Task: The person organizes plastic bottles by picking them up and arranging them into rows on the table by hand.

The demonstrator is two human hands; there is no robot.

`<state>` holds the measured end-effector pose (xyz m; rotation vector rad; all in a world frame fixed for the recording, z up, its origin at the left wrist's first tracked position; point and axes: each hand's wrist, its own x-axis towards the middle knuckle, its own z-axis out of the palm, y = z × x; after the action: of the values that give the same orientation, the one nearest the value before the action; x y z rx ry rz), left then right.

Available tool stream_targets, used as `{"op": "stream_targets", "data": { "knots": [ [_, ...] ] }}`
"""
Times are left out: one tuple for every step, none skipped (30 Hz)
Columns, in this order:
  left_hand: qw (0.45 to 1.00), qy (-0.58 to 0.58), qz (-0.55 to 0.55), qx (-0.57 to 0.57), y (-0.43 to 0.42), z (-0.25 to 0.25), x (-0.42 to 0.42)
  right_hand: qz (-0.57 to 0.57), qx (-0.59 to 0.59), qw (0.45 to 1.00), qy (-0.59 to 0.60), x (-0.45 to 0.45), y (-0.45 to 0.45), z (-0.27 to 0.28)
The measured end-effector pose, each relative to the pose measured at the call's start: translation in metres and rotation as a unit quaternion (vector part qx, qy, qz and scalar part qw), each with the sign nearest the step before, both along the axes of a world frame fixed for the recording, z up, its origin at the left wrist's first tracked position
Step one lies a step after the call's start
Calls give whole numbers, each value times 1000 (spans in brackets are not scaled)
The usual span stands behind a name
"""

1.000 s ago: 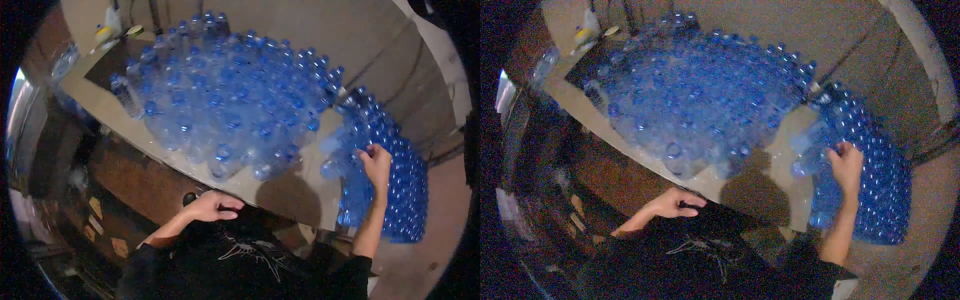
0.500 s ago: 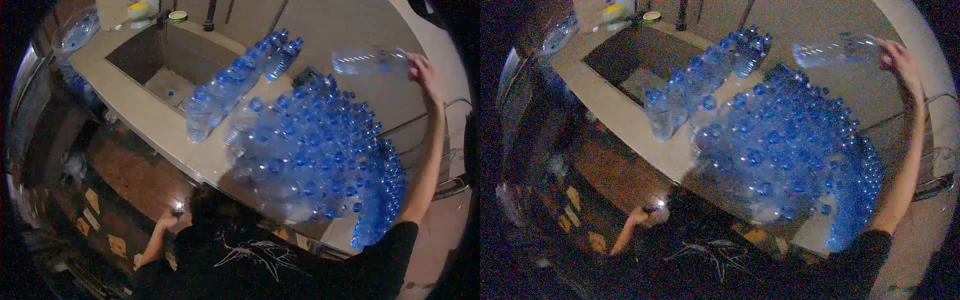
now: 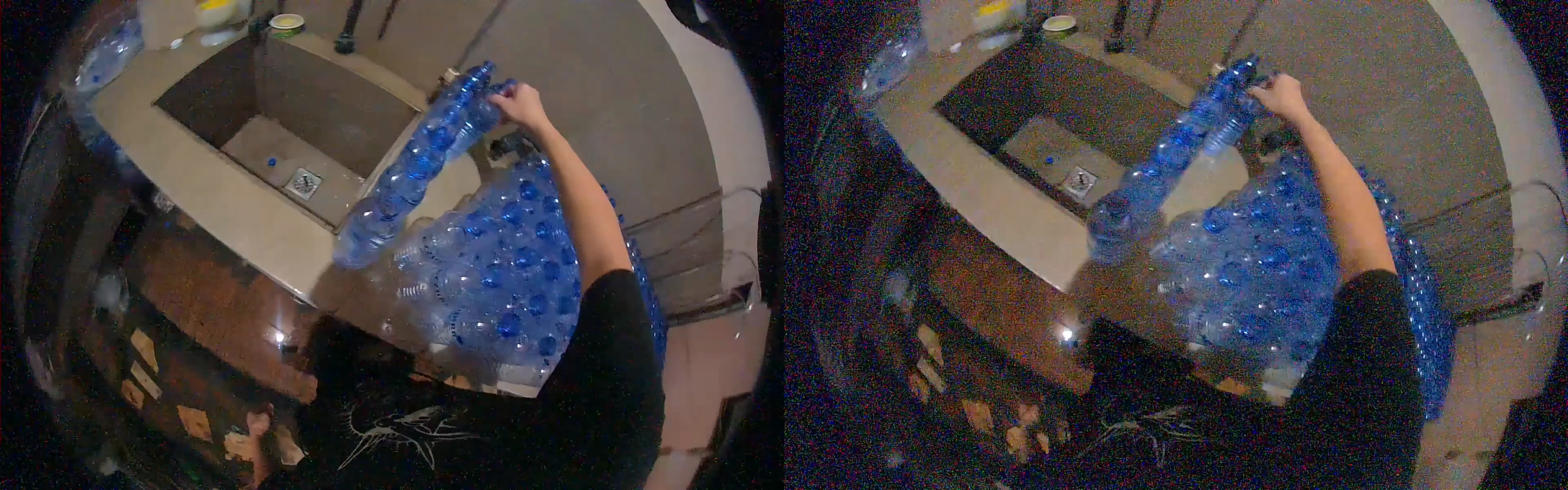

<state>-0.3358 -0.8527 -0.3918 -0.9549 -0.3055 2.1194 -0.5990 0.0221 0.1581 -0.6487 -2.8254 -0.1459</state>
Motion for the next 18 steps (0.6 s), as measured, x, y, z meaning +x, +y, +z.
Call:
{"op": "stream_targets", "data": {
  "knots": [
    [992,77,-59,-81,-2,-10,6,-24,-13,999,-22,0,-10,6],
    [956,183,-152,-172,4,-6,6,-43,-28,998,-39,-1,-17,16],
    [909,283,-249,-176,12,-9,-3,-45,-18,997,-54,5,-21,28],
    [821,345,-278,-359,12,-9,-1,-47,-10,997,-68,14,-24,39],
    [696,415,-341,-476,14,-11,-2,-48,-7,995,-83,25,-28,47],
    [610,450,-379,-531,24,4,-6,-69,-13,987,-144,40,-27,53],
    [582,464,-384,-547,33,14,-14,-85,-18,975,-202,55,-26,61],
    [598,462,-372,-539,42,28,-17,-99,-22,961,-259,69,-26,69],
    [690,414,-345,-483,53,30,-28,-89,-15,964,-248,83,-25,70],
    [692,404,-357,-481,65,34,-38,-79,-8,968,-238,97,-24,70],
    [693,393,-368,-479,76,35,-47,-97,11,968,-231,99,-2,49],
    [604,418,-417,-536,92,50,-51,-115,30,967,-224,100,22,27],
    [506,436,-457,-587,105,61,-54,-91,89,966,-225,101,47,11],
    [509,469,-439,-573,115,70,-56,-96,86,974,-187,109,38,21],
    [510,499,-422,-559,122,81,-54,-100,81,980,-149,120,29,28],
    [510,527,-406,-545,129,90,-51,-103,75,986,-112,131,14,42],
    [429,573,-446,-538,136,99,-46,-150,77,982,-84,143,3,62],
    [340,612,-485,-524,140,111,-40,-108,38,993,-35,165,-4,84]
  ]
}}
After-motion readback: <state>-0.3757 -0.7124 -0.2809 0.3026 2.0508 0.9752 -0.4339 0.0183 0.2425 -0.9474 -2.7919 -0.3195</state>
